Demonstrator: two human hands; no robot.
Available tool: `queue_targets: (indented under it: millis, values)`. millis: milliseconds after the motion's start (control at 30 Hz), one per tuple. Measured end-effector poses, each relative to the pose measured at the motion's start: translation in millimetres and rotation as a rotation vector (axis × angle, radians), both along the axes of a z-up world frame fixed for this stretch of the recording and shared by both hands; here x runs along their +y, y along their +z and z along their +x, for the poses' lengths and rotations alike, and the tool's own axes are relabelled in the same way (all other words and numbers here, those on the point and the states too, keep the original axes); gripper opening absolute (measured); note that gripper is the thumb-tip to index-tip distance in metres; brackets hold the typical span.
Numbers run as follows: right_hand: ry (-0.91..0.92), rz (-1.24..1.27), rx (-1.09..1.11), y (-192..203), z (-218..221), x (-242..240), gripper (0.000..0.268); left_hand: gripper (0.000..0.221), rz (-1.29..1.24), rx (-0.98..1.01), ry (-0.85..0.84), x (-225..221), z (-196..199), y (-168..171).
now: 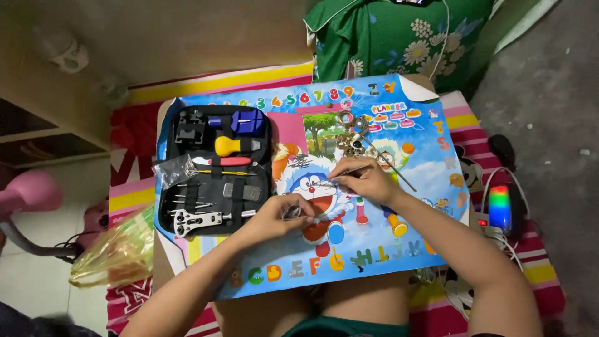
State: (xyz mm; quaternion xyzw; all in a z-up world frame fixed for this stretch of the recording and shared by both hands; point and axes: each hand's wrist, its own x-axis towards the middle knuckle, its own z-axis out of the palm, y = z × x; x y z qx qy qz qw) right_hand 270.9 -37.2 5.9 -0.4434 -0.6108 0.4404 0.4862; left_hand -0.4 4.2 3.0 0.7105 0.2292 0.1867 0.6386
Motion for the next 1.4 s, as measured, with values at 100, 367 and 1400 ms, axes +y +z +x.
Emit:
queue_targets:
  millis: [100, 367, 1400]
  values:
    - [-0.035, -0.007, 0.026, -7, 2, 2, 0.009, 0.013, -0.014, -0.005, -0.012, 0, -1, 6]
    - [-0.011, 0.083, 0.053, 0, 3, -1, 0.009, 0.014, -0.062, -0.019, -0.018, 0, 0, -4]
    - [-0.051, 0.758, -0.451, 14, -20, -18, 0.011, 0.023, -0.294, -0.052, 0.137, -2, 6, -11]
